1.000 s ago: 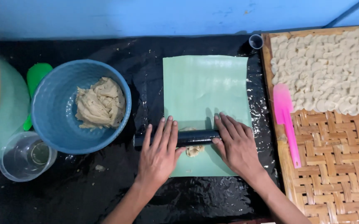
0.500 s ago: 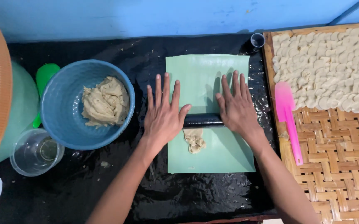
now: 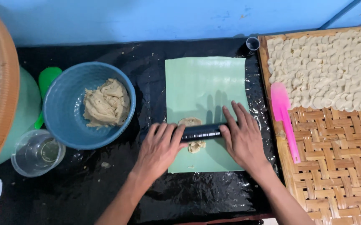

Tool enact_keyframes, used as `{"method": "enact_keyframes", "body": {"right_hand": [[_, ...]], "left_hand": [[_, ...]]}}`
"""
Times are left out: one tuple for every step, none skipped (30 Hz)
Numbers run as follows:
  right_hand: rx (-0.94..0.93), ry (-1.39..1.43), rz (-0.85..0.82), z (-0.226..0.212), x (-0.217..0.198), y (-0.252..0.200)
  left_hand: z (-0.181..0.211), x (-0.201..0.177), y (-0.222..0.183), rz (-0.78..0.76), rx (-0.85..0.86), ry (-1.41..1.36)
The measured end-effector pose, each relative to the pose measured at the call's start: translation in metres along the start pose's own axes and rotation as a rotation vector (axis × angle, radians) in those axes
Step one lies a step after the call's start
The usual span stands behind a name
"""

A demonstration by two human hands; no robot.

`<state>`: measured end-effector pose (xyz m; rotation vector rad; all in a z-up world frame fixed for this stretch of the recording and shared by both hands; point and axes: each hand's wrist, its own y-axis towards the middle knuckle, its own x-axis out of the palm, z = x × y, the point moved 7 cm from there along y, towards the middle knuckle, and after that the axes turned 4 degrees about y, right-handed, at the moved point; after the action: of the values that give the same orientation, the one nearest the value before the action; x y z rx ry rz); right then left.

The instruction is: Moving flattened dough pieces to a woven tray and flattening new dough with a rolling pin.

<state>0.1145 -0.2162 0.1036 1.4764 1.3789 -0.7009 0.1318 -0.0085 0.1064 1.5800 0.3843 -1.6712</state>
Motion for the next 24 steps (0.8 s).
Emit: {"method": "enact_keyframes", "body": {"right_hand": [[0.003, -0.003, 0.002, 0.000, 0.001, -0.004], [-0.005, -0.032, -0.020, -0.001, 0.005, -0.008], [-0.014, -0.058, -0.048, -0.001, 0.009, -0.013], [-0.012, -0.058, -0.053, -0.001, 0.012, -0.015], [-0.022, -0.070, -0.061, -0.003, 0.016, -0.017], [-0.032, -0.082, -0.070, -0.004, 0.020, -0.020], [-0.031, -0.078, -0.082, -0.005, 0.022, -0.019], [-0.032, -0.088, -0.082, -0.005, 0.023, -0.017], [-0.033, -0.098, -0.082, -0.006, 0.024, -0.015], [-0.032, -0.092, -0.093, -0.002, 0.029, -0.010], [-0.016, -0.115, -0.118, 0.004, 0.034, -0.004], [0.000, -0.138, -0.143, 0.010, 0.040, 0.001], [0.004, -0.133, -0.150, 0.014, 0.042, 0.013], [0.025, -0.130, -0.187, 0.019, 0.046, 0.023], [0.044, -0.129, -0.221, 0.024, 0.049, 0.034], [0.045, -0.126, -0.224, 0.026, 0.051, 0.042], [0.059, -0.093, -0.205, 0.028, 0.050, 0.050], [0.073, -0.061, -0.187, 0.030, 0.050, 0.058], [0.078, -0.059, -0.187, 0.028, 0.048, 0.054], [0.080, -0.050, -0.145, 0.026, 0.043, 0.051], [0.078, -0.043, -0.104, 0.024, 0.039, 0.049], [0.078, -0.043, -0.106, 0.021, 0.039, 0.038], [0.073, -0.084, -0.094, 0.018, 0.038, 0.028], [0.067, -0.126, -0.082, 0.015, 0.038, 0.017]], "left_hand": [[0.004, 0.000, -0.003, 0.001, 0.004, -0.002], [0.007, 0.001, -0.006, 0.005, 0.003, -0.002], [0.010, 0.002, -0.011, 0.004, -0.003, -0.005], [0.013, 0.008, -0.013, 0.001, -0.004, -0.009], [0.013, 0.012, -0.017, 0.006, -0.045, -0.006], [0.013, 0.017, -0.020, 0.011, -0.086, -0.002], [0.013, 0.021, -0.021, 0.002, -0.093, -0.007], [0.012, 0.023, -0.022, 0.015, -0.121, -0.015], [0.011, 0.025, -0.022, 0.027, -0.148, -0.022], [0.008, 0.029, -0.018, 0.017, -0.154, -0.024], [0.003, 0.034, -0.013, -0.010, -0.175, -0.038], [-0.002, 0.038, -0.008, -0.036, -0.197, -0.052], [-0.008, 0.043, 0.002, -0.045, -0.199, -0.053], [-0.016, 0.048, 0.011, -0.074, -0.220, -0.016], [-0.024, 0.054, 0.021, -0.098, -0.241, 0.024], [-0.030, 0.052, 0.030, -0.102, -0.242, 0.024], [-0.037, 0.051, 0.039, -0.114, -0.265, 0.023], [-0.043, 0.050, 0.048, -0.126, -0.288, 0.022], [-0.041, 0.046, 0.048, -0.129, -0.285, 0.022], [-0.038, 0.040, 0.047, -0.093, -0.280, 0.056], [-0.035, 0.033, 0.047, -0.054, -0.280, 0.090], [-0.027, 0.036, 0.036, -0.055, -0.281, 0.089], [-0.020, 0.039, 0.026, -0.048, -0.276, 0.079], [-0.013, 0.042, 0.015, -0.041, -0.270, 0.069]]}}
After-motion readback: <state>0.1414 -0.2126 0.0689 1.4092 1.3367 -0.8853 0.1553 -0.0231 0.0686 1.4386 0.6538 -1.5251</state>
